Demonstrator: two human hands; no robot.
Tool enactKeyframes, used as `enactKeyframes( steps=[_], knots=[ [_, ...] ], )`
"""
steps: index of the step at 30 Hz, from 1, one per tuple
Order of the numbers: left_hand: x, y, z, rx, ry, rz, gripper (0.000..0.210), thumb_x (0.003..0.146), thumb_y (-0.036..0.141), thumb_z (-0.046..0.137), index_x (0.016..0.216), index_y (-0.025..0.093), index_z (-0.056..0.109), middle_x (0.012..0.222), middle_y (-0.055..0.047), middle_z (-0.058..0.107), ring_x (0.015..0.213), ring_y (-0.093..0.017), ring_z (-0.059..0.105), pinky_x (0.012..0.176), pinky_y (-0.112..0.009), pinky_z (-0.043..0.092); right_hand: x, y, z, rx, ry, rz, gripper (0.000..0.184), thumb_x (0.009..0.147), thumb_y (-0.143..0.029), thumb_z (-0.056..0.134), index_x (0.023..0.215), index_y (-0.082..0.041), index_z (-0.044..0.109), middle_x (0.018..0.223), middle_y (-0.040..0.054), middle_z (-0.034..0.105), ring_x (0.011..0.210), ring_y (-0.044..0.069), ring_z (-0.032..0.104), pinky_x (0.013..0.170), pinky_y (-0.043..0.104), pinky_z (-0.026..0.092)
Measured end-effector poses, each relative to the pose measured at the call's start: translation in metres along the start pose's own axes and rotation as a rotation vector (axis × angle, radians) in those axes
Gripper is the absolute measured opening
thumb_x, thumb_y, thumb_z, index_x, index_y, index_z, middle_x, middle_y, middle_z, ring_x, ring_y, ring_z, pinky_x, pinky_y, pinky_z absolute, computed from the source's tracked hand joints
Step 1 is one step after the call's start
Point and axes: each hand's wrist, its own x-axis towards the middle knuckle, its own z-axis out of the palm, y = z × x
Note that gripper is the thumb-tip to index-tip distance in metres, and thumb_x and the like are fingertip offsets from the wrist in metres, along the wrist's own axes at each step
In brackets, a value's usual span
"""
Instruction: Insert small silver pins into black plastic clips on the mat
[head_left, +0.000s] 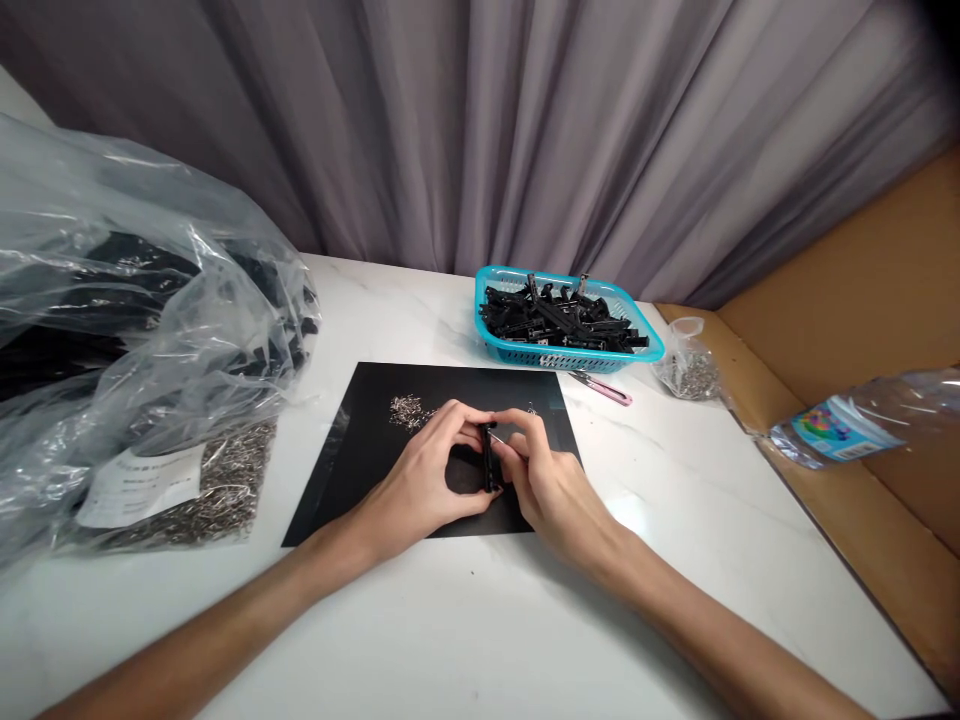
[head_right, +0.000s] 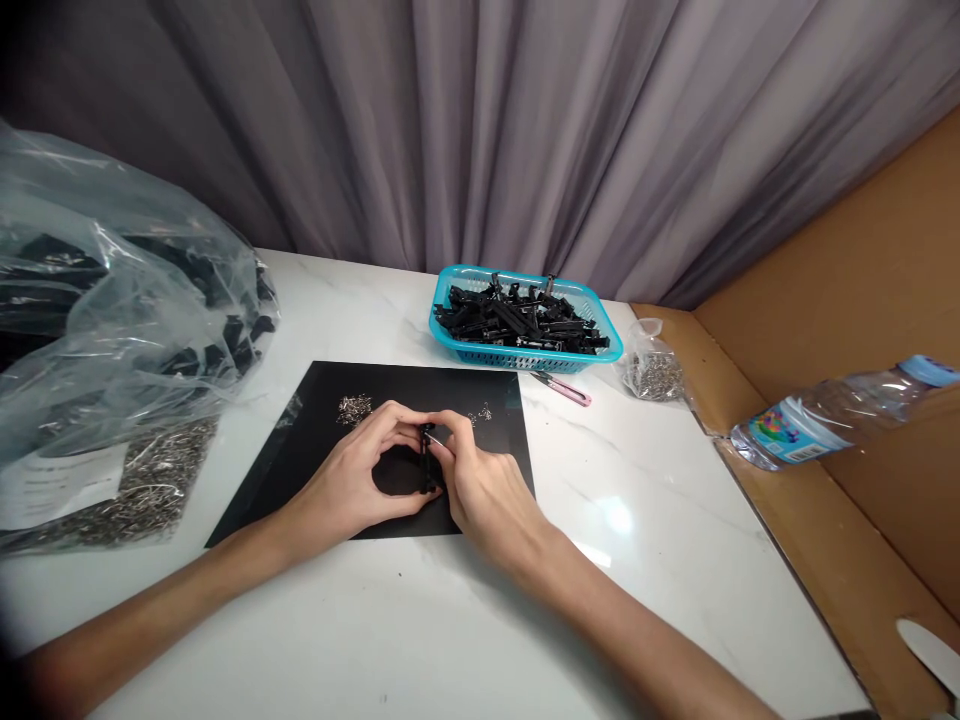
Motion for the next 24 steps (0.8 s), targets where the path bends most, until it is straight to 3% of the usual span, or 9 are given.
enactKeyframes(
  steps=[12, 19, 24],
  knots=[
    [0.001, 0.001, 0.002, -0.003, 0.008, -0.018, 0.053, 0.072, 0.011, 0.077, 0.119, 0.025, 0.055, 0.114, -0.002, 0.062, 0.103, -0.019, 0.068, 0.096, -0.038, 0.059, 0.002, -0.001, 0.006, 0.028, 0.025, 0.012, 0.025, 0.108, -0.027, 0.029, 0.132, -0.024, 0.038, 0.076, -0.0019, 0.057, 0.054, 0.014, 0.053, 0.052, 0.023, 0.041],
    [0.003, 0.003, 0.01, -0.033, 0.072, -0.037, 0.051, 0.07, 0.011, 0.078, 0.114, 0.024, 0.055, 0.111, -0.002, 0.064, 0.098, -0.019, 0.069, 0.092, -0.038, 0.061, 0.0, 0.008, 0.014, -0.16, 0.035, -0.058, 0.029, 0.101, -0.017, 0.032, 0.128, -0.02, 0.044, 0.102, 0.012, 0.068, 0.073, 0.022, 0.066, 0.058, 0.028, 0.047],
    [0.004, 0.003, 0.016, -0.014, 0.133, -0.084, 0.055, 0.064, 0.008, 0.077, 0.112, 0.022, 0.055, 0.112, -0.003, 0.065, 0.097, -0.02, 0.07, 0.092, -0.04, 0.061, 0.003, 0.006, 0.011, -0.247, 0.013, -0.071, 0.03, 0.095, -0.011, 0.032, 0.121, -0.019, 0.046, 0.094, 0.0092, 0.065, 0.065, 0.02, 0.063, 0.056, 0.027, 0.045]
  ],
)
